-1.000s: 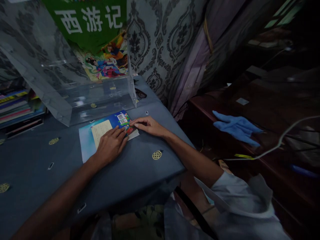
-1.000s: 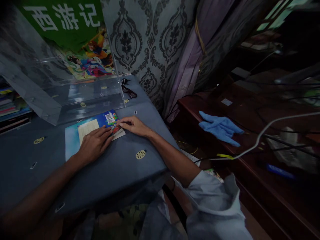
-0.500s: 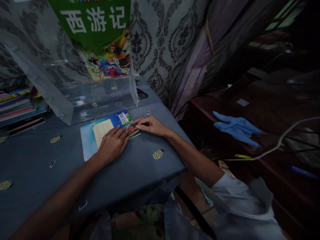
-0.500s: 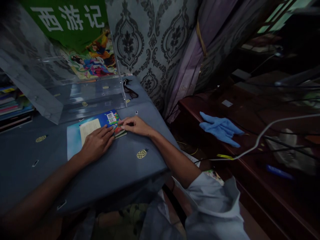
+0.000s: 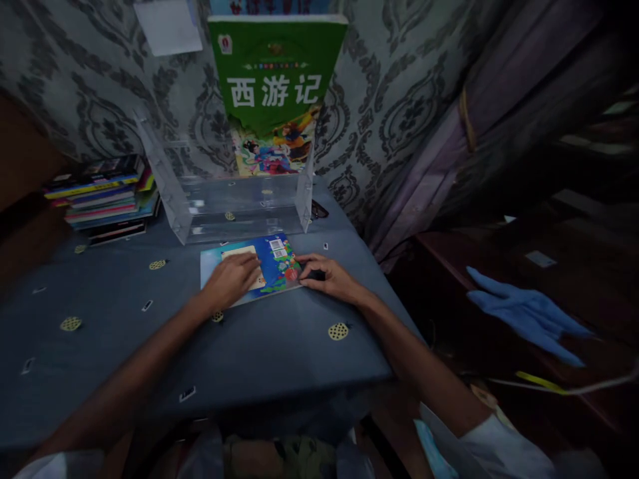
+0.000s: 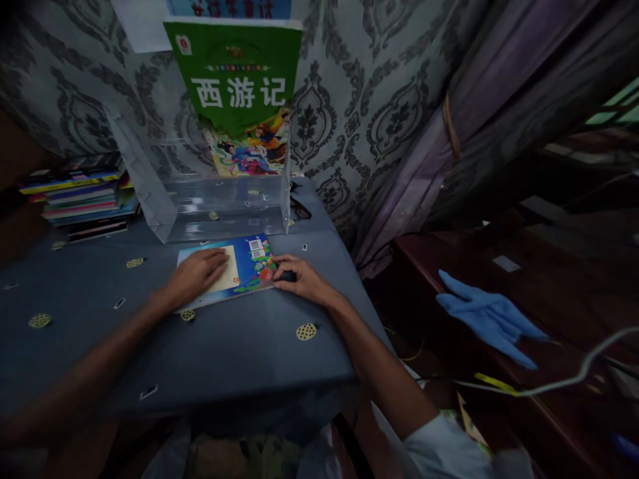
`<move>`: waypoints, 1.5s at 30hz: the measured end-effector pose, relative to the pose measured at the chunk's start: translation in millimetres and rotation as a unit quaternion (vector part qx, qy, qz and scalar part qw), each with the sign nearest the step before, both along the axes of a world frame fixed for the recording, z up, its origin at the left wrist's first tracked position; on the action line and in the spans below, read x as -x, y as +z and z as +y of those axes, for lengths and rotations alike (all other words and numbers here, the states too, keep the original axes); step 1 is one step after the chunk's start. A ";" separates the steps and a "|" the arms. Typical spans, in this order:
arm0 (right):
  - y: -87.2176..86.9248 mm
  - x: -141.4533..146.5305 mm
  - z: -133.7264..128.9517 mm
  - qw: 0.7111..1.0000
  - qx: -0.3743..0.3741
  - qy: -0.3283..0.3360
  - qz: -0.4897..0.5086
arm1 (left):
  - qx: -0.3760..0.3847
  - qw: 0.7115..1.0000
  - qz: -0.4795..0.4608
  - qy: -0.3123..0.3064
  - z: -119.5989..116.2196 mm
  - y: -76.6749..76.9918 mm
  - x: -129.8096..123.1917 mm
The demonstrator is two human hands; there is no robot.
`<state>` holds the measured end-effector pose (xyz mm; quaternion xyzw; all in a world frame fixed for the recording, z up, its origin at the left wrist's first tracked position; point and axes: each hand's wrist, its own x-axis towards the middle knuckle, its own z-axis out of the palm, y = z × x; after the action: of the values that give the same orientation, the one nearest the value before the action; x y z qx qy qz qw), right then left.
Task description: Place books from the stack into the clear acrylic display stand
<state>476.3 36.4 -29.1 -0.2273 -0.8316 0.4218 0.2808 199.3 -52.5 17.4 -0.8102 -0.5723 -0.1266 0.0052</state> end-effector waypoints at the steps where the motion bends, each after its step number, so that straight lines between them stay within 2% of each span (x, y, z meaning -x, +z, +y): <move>1: 0.5 0.3 0.0 1.000 0.002 0.005 0.002 | 0.005 0.999 -0.003 0.032 1.0 1.3 14.8; 4: 2.2 1.2 -0.4 1.000 0.003 0.013 0.001 | 0.026 0.995 -0.013 0.098 0.1 -1.1 53.9; 7: 3.4 1.0 -0.5 1.000 0.000 0.019 0.006 | 0.035 0.994 -0.006 0.105 -8.4 -2.2 69.5; 12: 4.7 0.2 2.7 0.999 -0.031 0.002 -0.018 | 0.056 0.983 0.104 0.143 -40.3 18.4 51.6; 15: 5.0 5.8 6.0 0.995 -0.093 -0.027 -0.038 | 0.072 0.974 0.151 0.152 -63.5 29.4 40.9; 17: 5.2 13.6 7.6 0.987 -0.143 -0.046 -0.052 | 0.069 0.973 0.165 0.145 -77.7 29.8 38.4; 20: 5.7 28.0 6.2 0.971 -0.209 -0.074 -0.092 | 0.033 0.980 0.165 0.104 -95.8 20.6 37.4; 23: 5.0 40.7 -2.8 0.951 -0.260 -0.106 -0.132 | 0.002 0.994 0.108 -0.022 -109.2 7.3 32.2; 26: 2.4 49.9 -20.2 0.930 -0.297 -0.158 -0.151 | -0.020 0.988 0.062 -0.142 -116.7 -1.7 21.2; 29: 1.3 57.0 -42.9 0.916 -0.321 -0.189 -0.152 | -0.059 0.982 0.054 -0.173 -117.6 -3.6 11.6; 33: 4.1 64.2 -74.6 0.927 -0.336 -0.115 -0.120 | -0.096 0.975 0.049 -0.195 -114.1 -2.3 9.2; 38: 4.3 66.4 -105.1 0.952 -0.303 0.006 -0.036 | -0.122 0.970 0.029 -0.207 -112.7 -6.5 12.2; 41: 3.2 65.3 -114.0 0.965 -0.259 0.040 0.008 | -0.131 0.970 0.024 -0.205 -113.0 -9.7 13.0; 45: 5.4 64.2 -117.7 0.975 -0.215 0.053 0.031 | -0.130 0.971 0.018 -0.202 -113.6 -11.3 13.4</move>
<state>412.1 -81.3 -23.7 -0.1041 -0.9044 0.2547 0.3262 185.9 -166.0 6.2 -0.9036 -0.3753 -0.1837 0.0949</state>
